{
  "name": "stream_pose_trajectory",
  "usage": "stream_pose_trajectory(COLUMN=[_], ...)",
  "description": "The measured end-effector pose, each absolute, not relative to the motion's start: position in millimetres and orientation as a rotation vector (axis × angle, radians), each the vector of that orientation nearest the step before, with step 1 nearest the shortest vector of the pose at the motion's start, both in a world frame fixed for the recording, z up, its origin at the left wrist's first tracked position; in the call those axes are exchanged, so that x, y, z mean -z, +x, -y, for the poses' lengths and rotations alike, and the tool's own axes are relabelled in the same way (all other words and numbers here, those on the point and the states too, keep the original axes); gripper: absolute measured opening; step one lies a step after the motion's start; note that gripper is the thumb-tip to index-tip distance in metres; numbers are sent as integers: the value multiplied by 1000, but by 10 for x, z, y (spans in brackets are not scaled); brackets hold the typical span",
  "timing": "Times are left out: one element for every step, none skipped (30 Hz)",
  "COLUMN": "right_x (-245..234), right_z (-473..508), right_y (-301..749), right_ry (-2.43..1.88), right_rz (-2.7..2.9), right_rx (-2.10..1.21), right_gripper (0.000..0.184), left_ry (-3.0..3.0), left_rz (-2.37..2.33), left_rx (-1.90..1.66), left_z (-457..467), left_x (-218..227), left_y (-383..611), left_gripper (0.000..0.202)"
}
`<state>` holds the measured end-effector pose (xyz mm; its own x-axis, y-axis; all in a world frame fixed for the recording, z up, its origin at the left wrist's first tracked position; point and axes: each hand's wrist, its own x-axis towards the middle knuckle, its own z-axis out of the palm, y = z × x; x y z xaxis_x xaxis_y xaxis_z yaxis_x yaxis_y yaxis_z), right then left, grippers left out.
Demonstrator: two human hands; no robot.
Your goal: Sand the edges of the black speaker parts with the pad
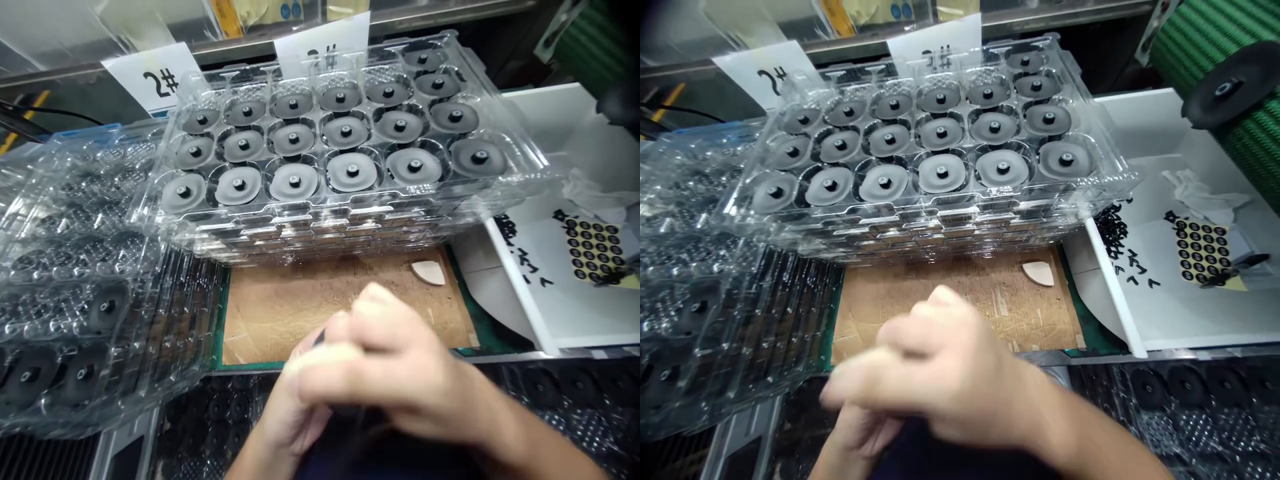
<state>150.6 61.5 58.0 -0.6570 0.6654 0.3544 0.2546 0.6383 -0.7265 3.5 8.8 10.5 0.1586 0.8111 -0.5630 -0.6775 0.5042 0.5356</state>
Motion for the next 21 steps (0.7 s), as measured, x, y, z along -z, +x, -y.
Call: stream_pose_trajectory(right_x=[-511,-421,-309,-178,-29,131,297,457,603,721,802,838,823,756,642,490,313,128,-50,-206,-332], right_z=[-662,-705,-732,-732,-701,-638,-547,-440,-330,-232,-159,-118,-111,-135,-181,-238,-294,-339,-368,-380,-378], right_y=[1543,1587,1631,1667,1691,1700,1696,1684,1669,1657,1651,1653,1659,1666,1668,1657,1629,1583,1522,1452,1383], right_ry=[-820,-976,-1142,-1295,-1405,-1465,-1477,-1469,-1457,-1445,-1442,-1449,-1465,-1488,-1512,-1528,-1527,-1506,-1442,-1355,-1248], right_rz=[2185,2118,2058,2003,1966,1947,1950,1963,1974,1982,1977,1958,1927,1885,1840,1784,1727,1686,1618,1622,1706], right_rx=[-873,-869,-882,-908,-953,-1008,-1063,-1104,-1140,-1167,-1190,-1204,-1204,-1192,-1169,-1134,-1088,-1041,-969,-915,-876], right_gripper=[28,27,26,25,25,25,25,24,23,22,21,21,21,22,23,25,25,25,24,23,23], left_ry=[171,164,151,132,108,83,60,33,5,-18,-37,-50,-58,-64,-67,-68,-62,-46,-24,-1,23], left_rz=[-881,-837,-796,-759,-735,-726,-725,-726,-732,-742,-757,-771,-788,-807,-824,-837,-846,-849,-853,-856,-865], left_rx=[-1050,-1030,-1016,-1012,-1020,-1041,-1062,-1081,-1097,-1110,-1119,-1122,-1122,-1120,-1118,-1114,-1115,-1118,-1123,-1118,-1113], left_z=[-89,-85,-79,-69,-60,-52,-47,-46,-49,-55,-61,-67,-71,-72,-69,-61,-50,-36,-21,-6,8], left_x=[-107,-113,-121,-127,-129,-124,-113,-97,-77,-55,-34,-15,-1,8,12,12,9,5,2,1,2], left_y=[30,21,10,-3,-16,-29,-41,-52,-61,-68,-73,-75,-74,-69,-60,-48,-34,-20,-11,-7,-11], left_gripper=[50,53,55,56,56,56,53,51,48,47,47,47,48,49,50,51,52,53,53,53,52])
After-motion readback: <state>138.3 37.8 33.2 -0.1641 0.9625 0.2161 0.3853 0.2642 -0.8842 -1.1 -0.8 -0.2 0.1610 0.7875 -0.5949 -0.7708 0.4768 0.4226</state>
